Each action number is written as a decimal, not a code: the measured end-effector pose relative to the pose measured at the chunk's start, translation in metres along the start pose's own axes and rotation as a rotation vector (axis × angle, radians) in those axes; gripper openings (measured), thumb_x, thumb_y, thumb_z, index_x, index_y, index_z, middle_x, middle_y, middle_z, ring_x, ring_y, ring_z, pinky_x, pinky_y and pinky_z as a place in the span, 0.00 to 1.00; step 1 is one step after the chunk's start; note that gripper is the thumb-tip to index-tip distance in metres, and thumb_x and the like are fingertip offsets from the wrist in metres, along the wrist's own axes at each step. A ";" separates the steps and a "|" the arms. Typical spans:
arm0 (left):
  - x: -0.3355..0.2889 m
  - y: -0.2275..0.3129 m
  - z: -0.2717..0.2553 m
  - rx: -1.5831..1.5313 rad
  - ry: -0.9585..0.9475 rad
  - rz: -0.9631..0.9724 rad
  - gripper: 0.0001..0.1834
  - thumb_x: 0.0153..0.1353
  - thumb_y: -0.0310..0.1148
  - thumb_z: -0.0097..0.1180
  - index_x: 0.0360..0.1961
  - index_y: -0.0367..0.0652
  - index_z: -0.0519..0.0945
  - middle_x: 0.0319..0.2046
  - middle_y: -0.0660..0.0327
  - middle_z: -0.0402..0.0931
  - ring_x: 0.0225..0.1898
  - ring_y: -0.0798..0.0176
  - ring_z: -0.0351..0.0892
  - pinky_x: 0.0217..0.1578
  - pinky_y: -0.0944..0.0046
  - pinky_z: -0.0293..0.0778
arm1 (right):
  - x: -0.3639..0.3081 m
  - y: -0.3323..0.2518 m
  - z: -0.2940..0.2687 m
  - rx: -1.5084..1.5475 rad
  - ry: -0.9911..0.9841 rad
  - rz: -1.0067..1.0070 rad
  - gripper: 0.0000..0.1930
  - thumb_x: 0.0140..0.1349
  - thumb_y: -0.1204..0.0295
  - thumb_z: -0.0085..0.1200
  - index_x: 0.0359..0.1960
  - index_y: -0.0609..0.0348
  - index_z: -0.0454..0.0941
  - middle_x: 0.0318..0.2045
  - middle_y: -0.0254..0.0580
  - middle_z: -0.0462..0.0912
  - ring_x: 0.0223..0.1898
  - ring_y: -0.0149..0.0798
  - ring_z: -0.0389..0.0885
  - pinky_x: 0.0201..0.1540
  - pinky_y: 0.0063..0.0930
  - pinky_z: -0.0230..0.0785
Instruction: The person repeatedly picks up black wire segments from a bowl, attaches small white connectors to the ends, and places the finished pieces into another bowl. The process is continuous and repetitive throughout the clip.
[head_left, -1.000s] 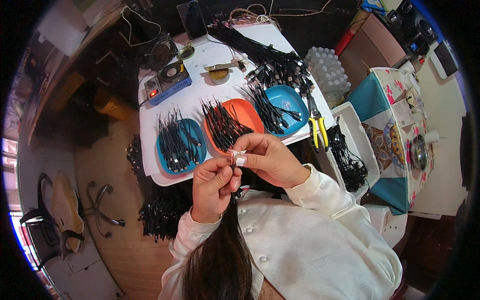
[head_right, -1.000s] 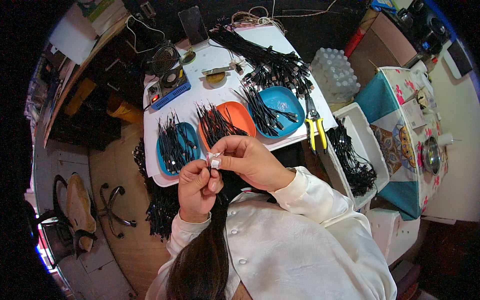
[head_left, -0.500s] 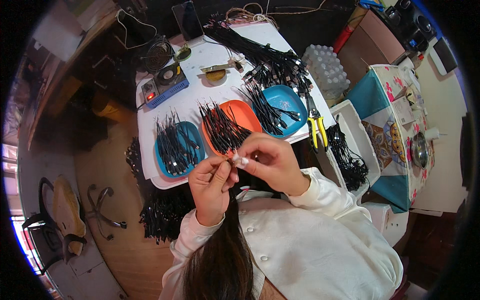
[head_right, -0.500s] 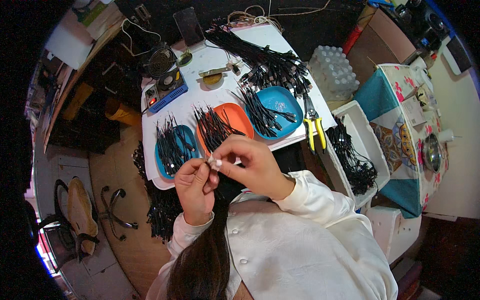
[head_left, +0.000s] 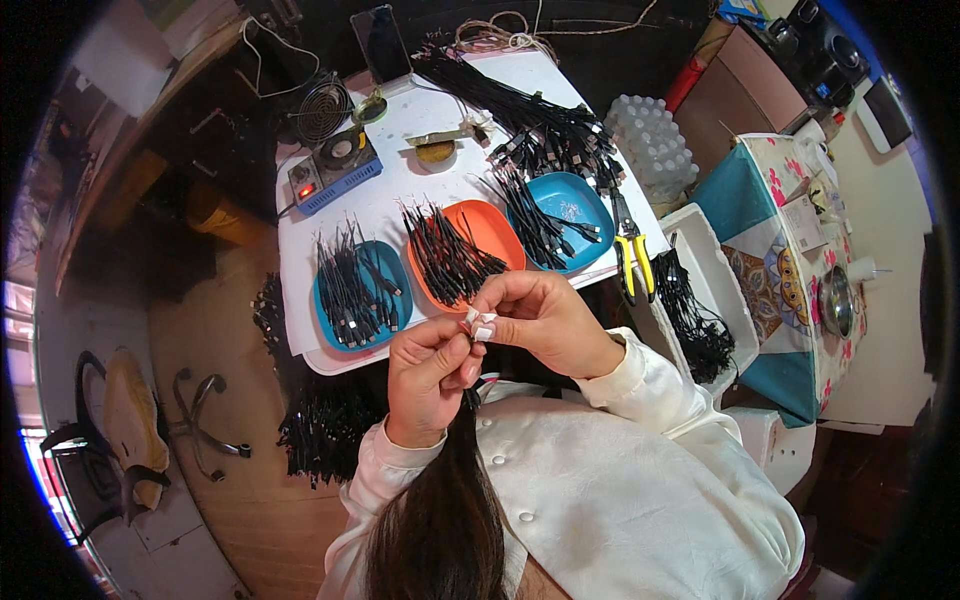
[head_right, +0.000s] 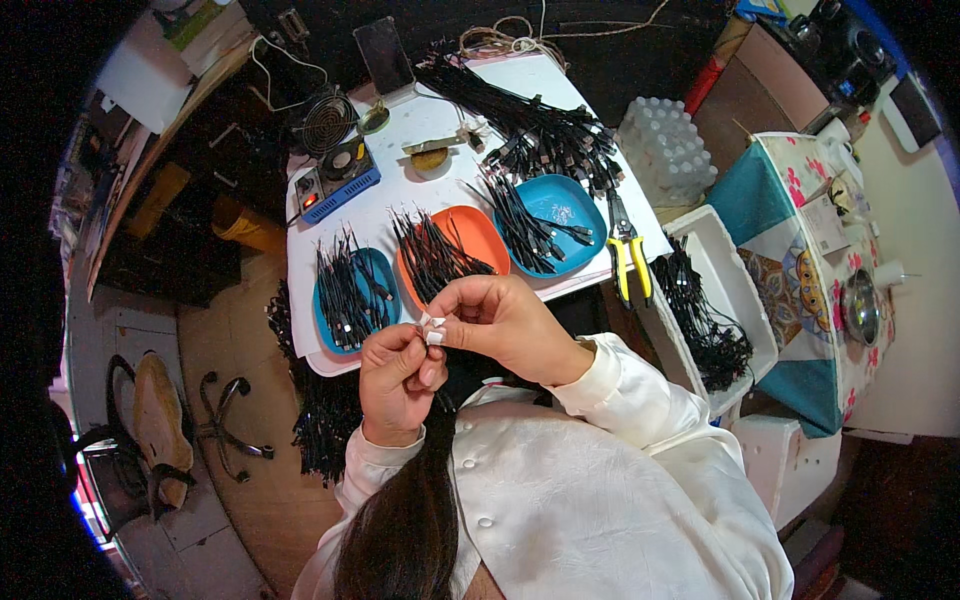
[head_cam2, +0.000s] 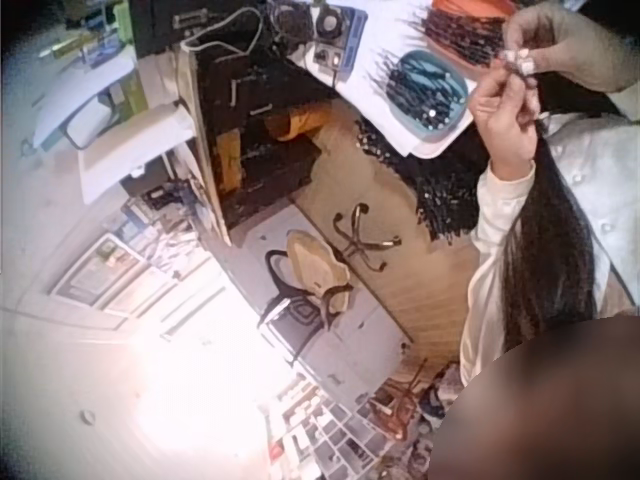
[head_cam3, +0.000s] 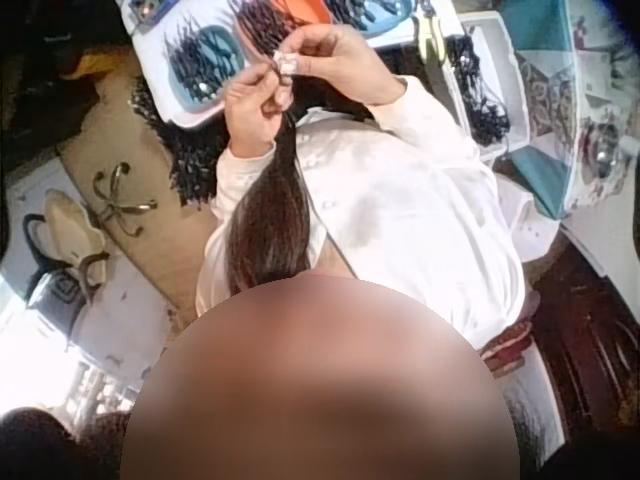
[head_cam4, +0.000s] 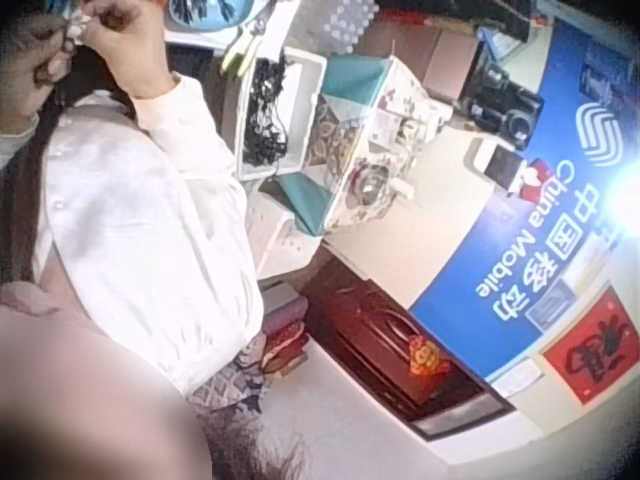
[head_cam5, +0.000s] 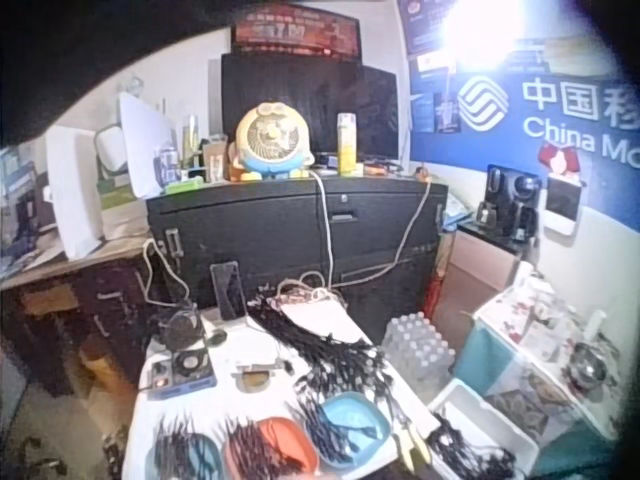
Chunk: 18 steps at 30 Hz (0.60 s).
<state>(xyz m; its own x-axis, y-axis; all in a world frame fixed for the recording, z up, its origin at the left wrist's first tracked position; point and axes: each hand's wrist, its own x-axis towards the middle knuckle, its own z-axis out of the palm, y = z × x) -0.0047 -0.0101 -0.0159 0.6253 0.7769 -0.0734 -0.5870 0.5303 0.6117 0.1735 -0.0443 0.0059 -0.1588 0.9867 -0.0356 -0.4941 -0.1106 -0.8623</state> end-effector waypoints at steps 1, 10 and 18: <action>0.000 0.000 0.000 -0.009 0.001 -0.008 0.10 0.63 0.27 0.59 0.41 0.29 0.80 0.31 0.54 0.80 0.22 0.71 0.72 0.19 0.76 0.59 | 0.000 0.001 0.001 0.037 0.010 0.002 0.07 0.64 0.75 0.58 0.41 0.64 0.79 0.36 0.35 0.83 0.38 0.25 0.80 0.42 0.19 0.74; 0.002 -0.012 0.004 0.095 0.044 0.119 0.10 0.63 0.27 0.60 0.41 0.30 0.80 0.31 0.56 0.80 0.26 0.69 0.76 0.21 0.77 0.64 | 0.000 0.008 0.000 0.322 0.012 0.066 0.05 0.65 0.77 0.56 0.40 0.64 0.76 0.36 0.36 0.79 0.38 0.29 0.78 0.41 0.24 0.73; 0.012 -0.022 0.008 0.550 0.075 0.236 0.11 0.62 0.21 0.59 0.45 0.28 0.80 0.29 0.55 0.80 0.23 0.71 0.74 0.19 0.77 0.60 | 0.008 0.016 -0.027 0.632 -0.167 0.296 0.11 0.67 0.72 0.52 0.49 0.56 0.72 0.39 0.36 0.78 0.36 0.32 0.79 0.43 0.27 0.71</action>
<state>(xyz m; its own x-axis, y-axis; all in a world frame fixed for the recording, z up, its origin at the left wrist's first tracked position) 0.0196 -0.0149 -0.0240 0.4605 0.8848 0.0710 -0.3407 0.1023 0.9346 0.1876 -0.0351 -0.0217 -0.4660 0.8789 -0.1017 -0.8027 -0.4683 -0.3693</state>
